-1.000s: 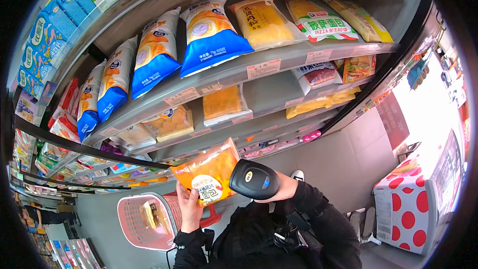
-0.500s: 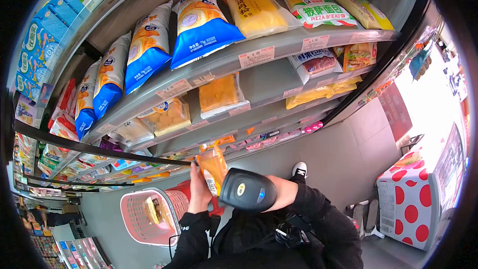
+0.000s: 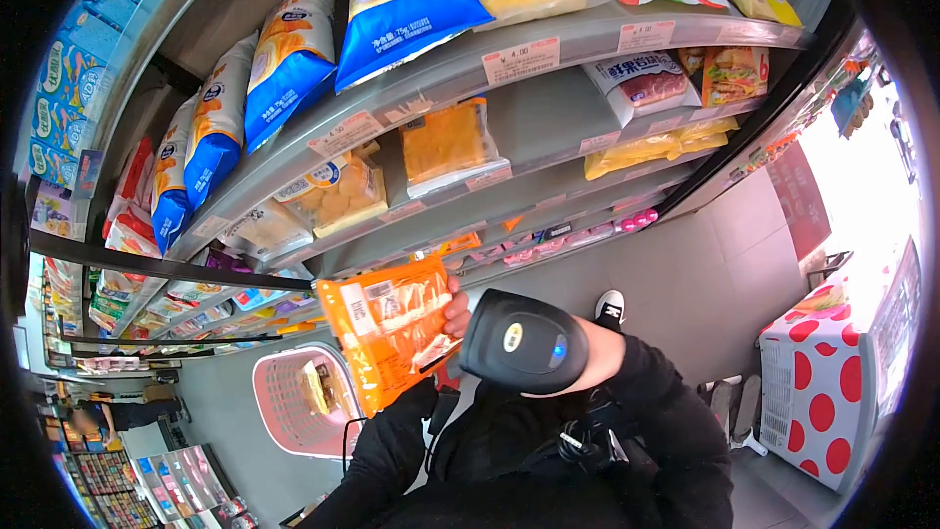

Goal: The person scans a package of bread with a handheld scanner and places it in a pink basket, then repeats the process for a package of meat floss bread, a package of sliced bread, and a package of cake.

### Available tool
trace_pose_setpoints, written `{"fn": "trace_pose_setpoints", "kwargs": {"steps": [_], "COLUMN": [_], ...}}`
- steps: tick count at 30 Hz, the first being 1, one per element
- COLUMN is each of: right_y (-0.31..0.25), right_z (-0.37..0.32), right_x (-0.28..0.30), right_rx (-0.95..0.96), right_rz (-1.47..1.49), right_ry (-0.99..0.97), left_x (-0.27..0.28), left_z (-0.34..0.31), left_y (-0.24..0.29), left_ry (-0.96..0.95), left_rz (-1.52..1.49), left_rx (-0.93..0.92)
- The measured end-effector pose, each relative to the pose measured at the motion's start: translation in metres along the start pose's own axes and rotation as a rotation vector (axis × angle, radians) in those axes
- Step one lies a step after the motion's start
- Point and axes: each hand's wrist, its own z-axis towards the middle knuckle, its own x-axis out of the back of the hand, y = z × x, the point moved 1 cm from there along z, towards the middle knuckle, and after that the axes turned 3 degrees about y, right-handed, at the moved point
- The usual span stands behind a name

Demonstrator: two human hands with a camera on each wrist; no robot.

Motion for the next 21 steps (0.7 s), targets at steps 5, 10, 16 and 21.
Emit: {"fn": "trace_pose_setpoints", "kwargs": {"steps": [5, 10, 16, 21], "right_y": [0.005, 0.013, 0.005, -0.012], "right_z": [-0.012, -0.009, 0.011, 0.023], "right_x": [0.003, -0.004, -0.013, -0.027], "right_rx": [0.046, 0.030, 0.157, 0.151], "right_rz": [-0.116, -0.094, -0.163, -0.057], "right_ry": [-0.033, -0.074, -0.183, -0.167], "left_x": [-0.046, -0.052, -0.057, -0.069], "left_z": [-0.004, -0.011, -0.015, -0.021], "left_y": [0.017, 0.028, 0.017, 0.022], "left_ry": [0.035, -0.053, -0.036, 0.176], "left_rz": [0.185, 0.222, 0.231, 0.503], "left_rx": [-0.053, -0.063, -0.052, -0.018]}}
